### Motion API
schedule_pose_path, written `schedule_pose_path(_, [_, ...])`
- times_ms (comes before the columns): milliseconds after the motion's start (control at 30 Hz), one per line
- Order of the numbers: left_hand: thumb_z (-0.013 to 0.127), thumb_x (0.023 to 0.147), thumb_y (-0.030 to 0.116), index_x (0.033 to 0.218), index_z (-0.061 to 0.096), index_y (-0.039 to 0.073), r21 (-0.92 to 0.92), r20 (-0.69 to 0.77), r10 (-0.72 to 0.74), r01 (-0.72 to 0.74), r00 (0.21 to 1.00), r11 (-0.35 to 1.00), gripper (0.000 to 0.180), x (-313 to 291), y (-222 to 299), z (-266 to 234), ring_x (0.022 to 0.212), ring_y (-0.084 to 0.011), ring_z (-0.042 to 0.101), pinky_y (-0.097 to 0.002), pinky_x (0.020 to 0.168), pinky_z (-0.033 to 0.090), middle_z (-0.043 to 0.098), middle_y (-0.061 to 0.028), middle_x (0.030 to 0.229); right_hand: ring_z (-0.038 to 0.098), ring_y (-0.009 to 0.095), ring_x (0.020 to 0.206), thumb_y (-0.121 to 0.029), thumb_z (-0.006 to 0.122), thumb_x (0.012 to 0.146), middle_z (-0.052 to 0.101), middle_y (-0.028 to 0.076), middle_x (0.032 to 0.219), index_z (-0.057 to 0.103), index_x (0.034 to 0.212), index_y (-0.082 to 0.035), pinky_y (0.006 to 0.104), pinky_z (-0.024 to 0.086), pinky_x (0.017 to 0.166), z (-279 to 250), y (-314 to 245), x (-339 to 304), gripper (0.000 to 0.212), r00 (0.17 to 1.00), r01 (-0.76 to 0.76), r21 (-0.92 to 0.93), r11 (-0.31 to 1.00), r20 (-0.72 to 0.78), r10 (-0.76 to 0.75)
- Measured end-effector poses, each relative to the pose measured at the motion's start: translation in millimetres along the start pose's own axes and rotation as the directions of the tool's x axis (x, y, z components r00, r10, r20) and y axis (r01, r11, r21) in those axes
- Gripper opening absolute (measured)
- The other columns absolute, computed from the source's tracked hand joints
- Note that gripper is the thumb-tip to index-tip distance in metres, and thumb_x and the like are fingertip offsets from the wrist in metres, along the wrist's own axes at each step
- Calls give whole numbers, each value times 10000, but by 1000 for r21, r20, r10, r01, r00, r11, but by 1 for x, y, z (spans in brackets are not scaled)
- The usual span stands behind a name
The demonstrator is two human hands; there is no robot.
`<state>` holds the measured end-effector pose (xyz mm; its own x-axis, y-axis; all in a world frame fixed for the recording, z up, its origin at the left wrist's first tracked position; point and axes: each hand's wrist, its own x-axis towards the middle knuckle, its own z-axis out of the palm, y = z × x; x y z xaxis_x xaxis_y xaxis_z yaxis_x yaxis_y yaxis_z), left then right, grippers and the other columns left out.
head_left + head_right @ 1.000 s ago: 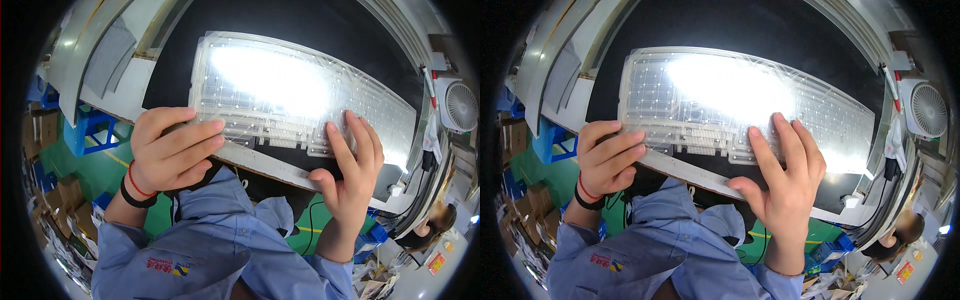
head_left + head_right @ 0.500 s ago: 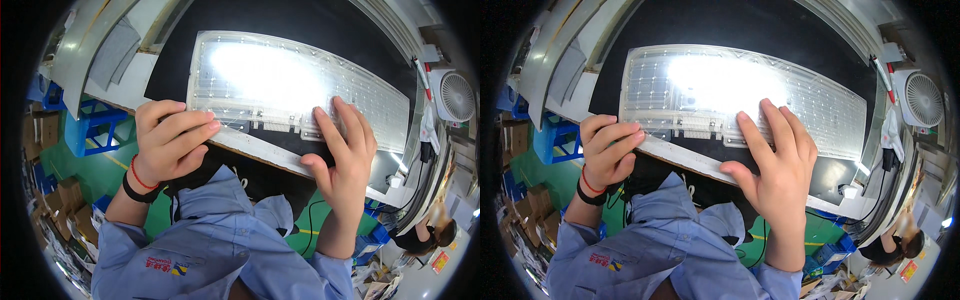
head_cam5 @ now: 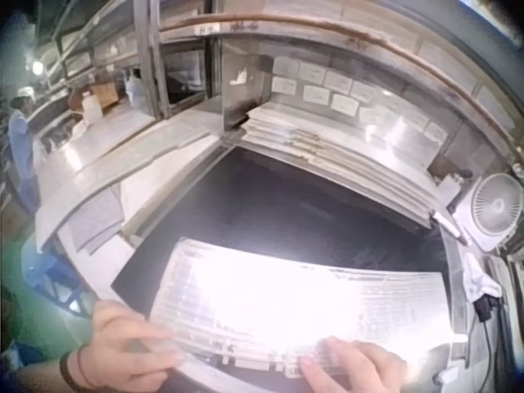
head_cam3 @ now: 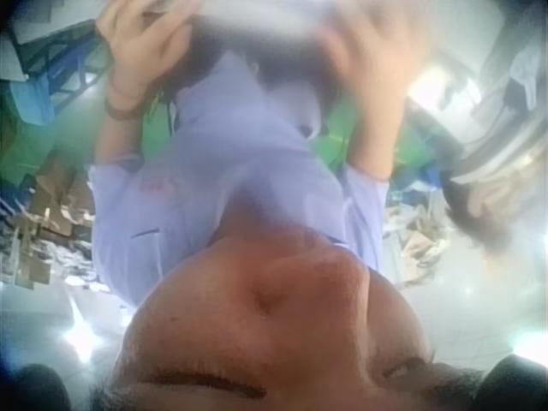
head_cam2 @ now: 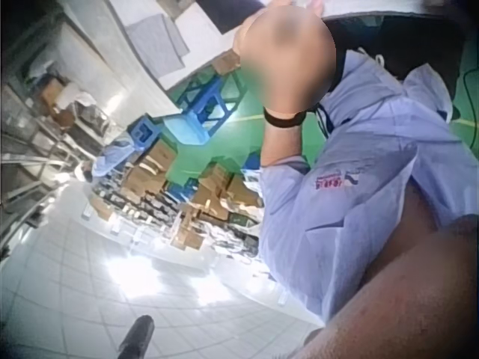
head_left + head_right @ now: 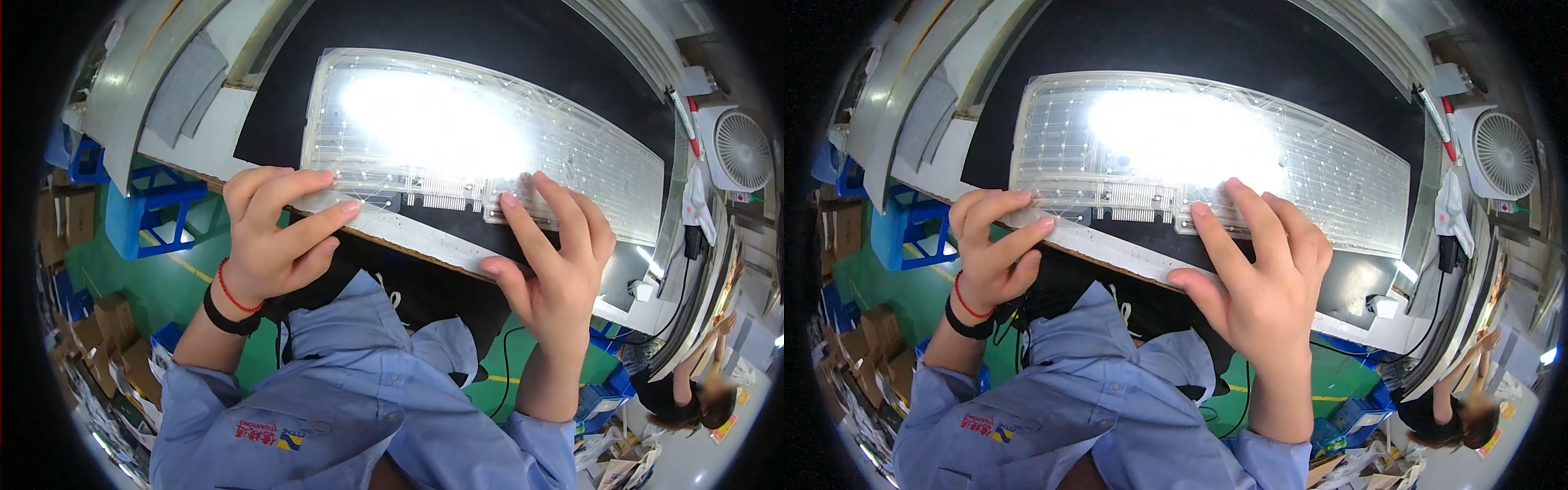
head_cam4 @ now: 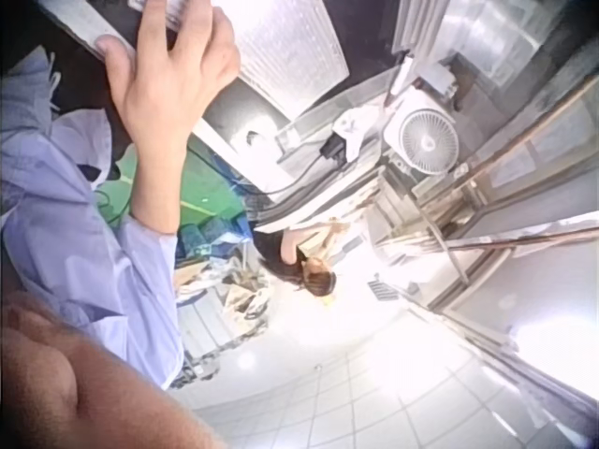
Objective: Cleaning and inspecting a stack of flexible transparent electronic panels using a cloth.
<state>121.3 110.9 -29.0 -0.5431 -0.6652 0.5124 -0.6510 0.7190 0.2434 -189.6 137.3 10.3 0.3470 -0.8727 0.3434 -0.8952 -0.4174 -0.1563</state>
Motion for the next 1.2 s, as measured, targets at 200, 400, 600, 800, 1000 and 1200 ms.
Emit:
schedule_pose_path(200, [719,714,155,1083,774,207,15,-10,-33,33,999,999,377,-1,1,1,1072,-264,486,-377,934,397,611,-53,1258,569,312,1100,-512,718,779,637,100,1275,750,1130,-128,429,406,916,0,1,-2,521,1000,3,25,1000,1,-3])
schedule_pose_path(400, [719,706,138,1077,776,202,12,-20,-49,49,999,999,381,2,3,1,1072,-263,493,-376,930,396,611,-60,1256,575,313,1102,-505,720,771,632,107,1281,734,1165,-120,437,410,918,1,2,3,550,1000,19,39,999,22,-20])
schedule_pose_path(600, [722,712,153,1055,771,200,-35,-15,-60,59,998,998,350,1,2,3,1059,-254,517,-377,932,383,657,-26,1186,561,320,1110,-538,701,782,610,108,1283,701,1225,-121,446,398,935,0,0,4,609,999,-1,42,999,46,-1])
schedule_pose_path(800, [721,719,175,1040,756,204,-1,-39,-45,45,998,999,324,2,2,4,1064,-257,533,-378,934,375,676,-10,1195,548,320,1103,-583,666,798,584,106,1284,685,1253,-133,454,387,936,-2,-1,7,640,997,-7,18,1000,78,6])
schedule_pose_path(1000, [669,800,152,1087,722,138,-6,32,-35,35,999,999,293,3,3,1,1153,-335,508,-434,991,408,649,-121,1260,552,311,1089,-574,661,806,592,104,1274,701,1234,-166,450,392,922,-1,0,3,593,999,14,12,1000,50,-15])
schedule_pose_path(1200, [659,818,168,1101,725,138,-2,52,-57,57,997,998,292,3,2,0,1184,-358,510,-445,1016,401,631,-152,1276,560,303,1078,-528,693,794,609,99,1256,725,1192,-167,438,399,906,-1,-1,2,538,999,18,25,1000,40,-19])
